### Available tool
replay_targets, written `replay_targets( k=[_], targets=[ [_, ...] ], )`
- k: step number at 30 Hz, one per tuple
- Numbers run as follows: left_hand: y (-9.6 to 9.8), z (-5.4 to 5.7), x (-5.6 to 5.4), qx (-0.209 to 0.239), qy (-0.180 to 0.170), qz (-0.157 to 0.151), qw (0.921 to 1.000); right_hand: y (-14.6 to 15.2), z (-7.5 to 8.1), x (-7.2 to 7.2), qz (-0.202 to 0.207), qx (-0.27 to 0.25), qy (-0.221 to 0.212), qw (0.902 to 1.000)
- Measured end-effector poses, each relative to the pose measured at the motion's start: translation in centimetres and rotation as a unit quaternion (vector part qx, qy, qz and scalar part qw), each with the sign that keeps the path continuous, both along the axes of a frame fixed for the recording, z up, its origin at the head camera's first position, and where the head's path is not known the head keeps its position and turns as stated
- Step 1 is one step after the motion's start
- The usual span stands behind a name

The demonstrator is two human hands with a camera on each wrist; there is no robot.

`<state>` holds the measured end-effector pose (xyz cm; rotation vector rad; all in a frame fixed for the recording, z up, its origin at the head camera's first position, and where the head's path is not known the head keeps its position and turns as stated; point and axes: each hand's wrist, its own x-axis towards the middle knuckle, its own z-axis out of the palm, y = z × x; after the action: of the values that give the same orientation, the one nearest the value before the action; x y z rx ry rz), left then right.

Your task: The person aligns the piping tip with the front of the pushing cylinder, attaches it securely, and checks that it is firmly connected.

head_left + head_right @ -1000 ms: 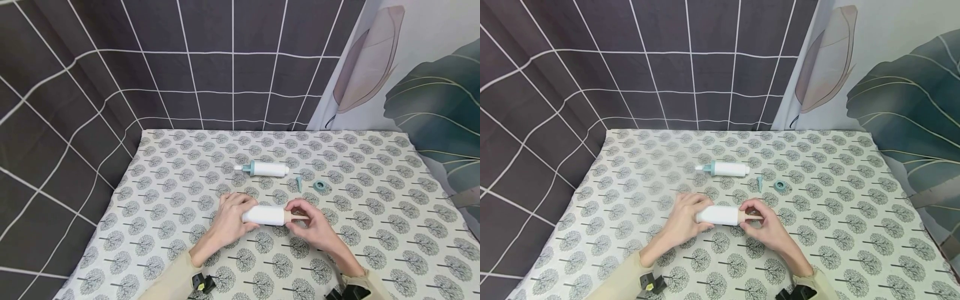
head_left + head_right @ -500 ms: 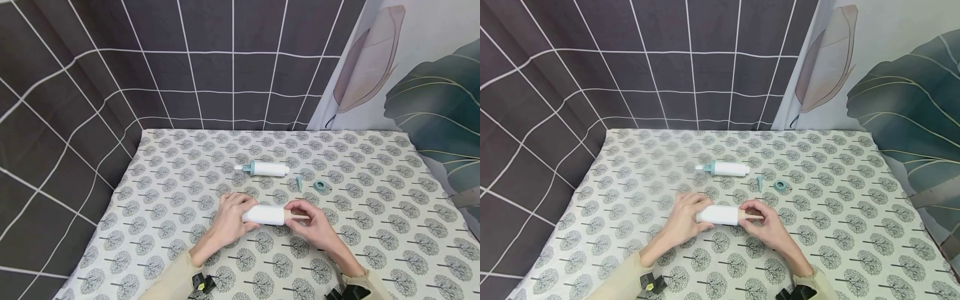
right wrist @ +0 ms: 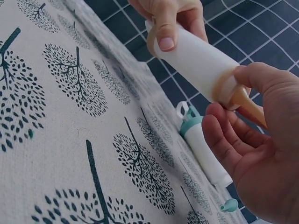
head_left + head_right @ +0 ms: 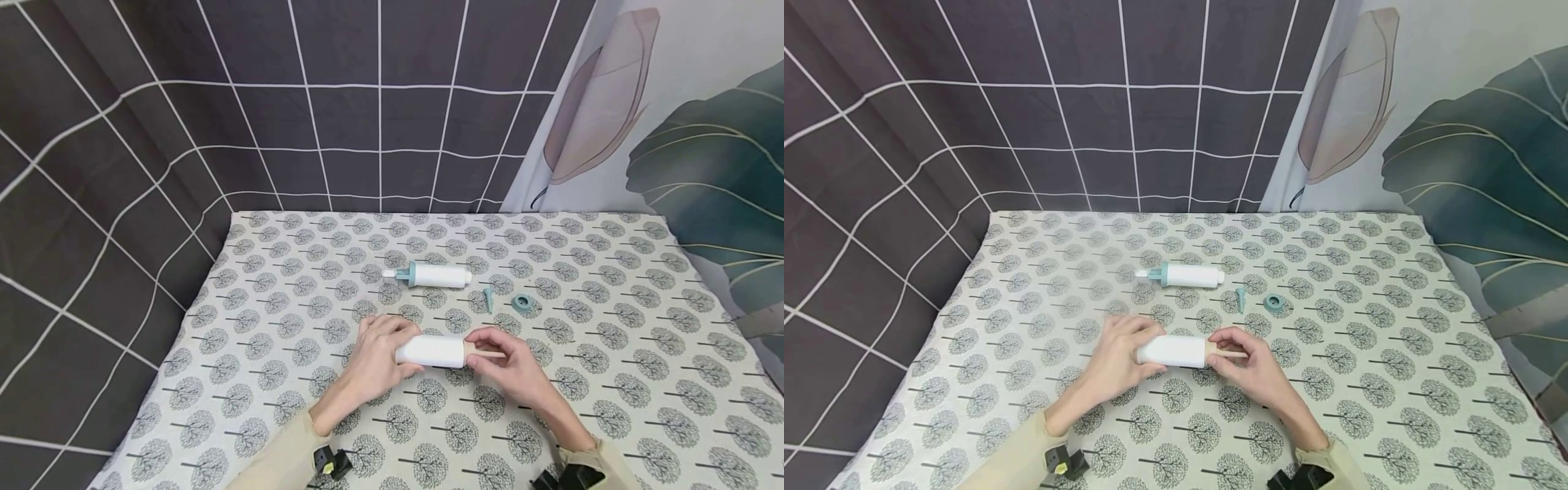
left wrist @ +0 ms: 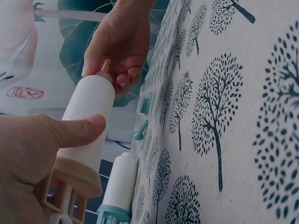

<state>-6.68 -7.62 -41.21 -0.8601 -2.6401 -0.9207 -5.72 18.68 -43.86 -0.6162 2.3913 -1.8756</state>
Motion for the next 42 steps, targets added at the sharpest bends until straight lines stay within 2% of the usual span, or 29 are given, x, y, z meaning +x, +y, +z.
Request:
replay_targets(
  k=[4, 14, 19, 30, 36, 42],
  targets=[
    [-0.01, 0.01, 0.01, 0.002, -0.001, -0.001, 1.0, 0.1, 0.15, -0.04, 0.006, -0.004, -0.003, 1.0],
    [0.04, -0.1, -0.05, 0.005, 0.0, 0.0, 1.0, 0.33, 0.06, -0.07, 0.048, -0.028, 0.039, 0.9977],
    [0.06, -0.01, 0.0, 0.004, -0.002, -0.003, 1.0, 0.24, -0.11, -0.02, 0.046, -0.022, 0.052, 0.9973],
    [0.07, -0.1, 0.0, -0.002, 0.006, -0.002, 1.0, 0.11, 0.01, 0.11, 0.016, 0.003, 0.021, 0.9997],
    [0.08, -0.08, 0.01, -0.003, 0.015, -0.001, 0.9999, 0.06, 0.13, 0.29, 0.009, -0.002, -0.019, 0.9998],
    [0.08, -0.11, 0.05, -0.003, 0.013, 0.0, 0.9999, 0.12, 0.28, 0.45, 0.023, -0.028, -0.068, 0.997]
  ],
)
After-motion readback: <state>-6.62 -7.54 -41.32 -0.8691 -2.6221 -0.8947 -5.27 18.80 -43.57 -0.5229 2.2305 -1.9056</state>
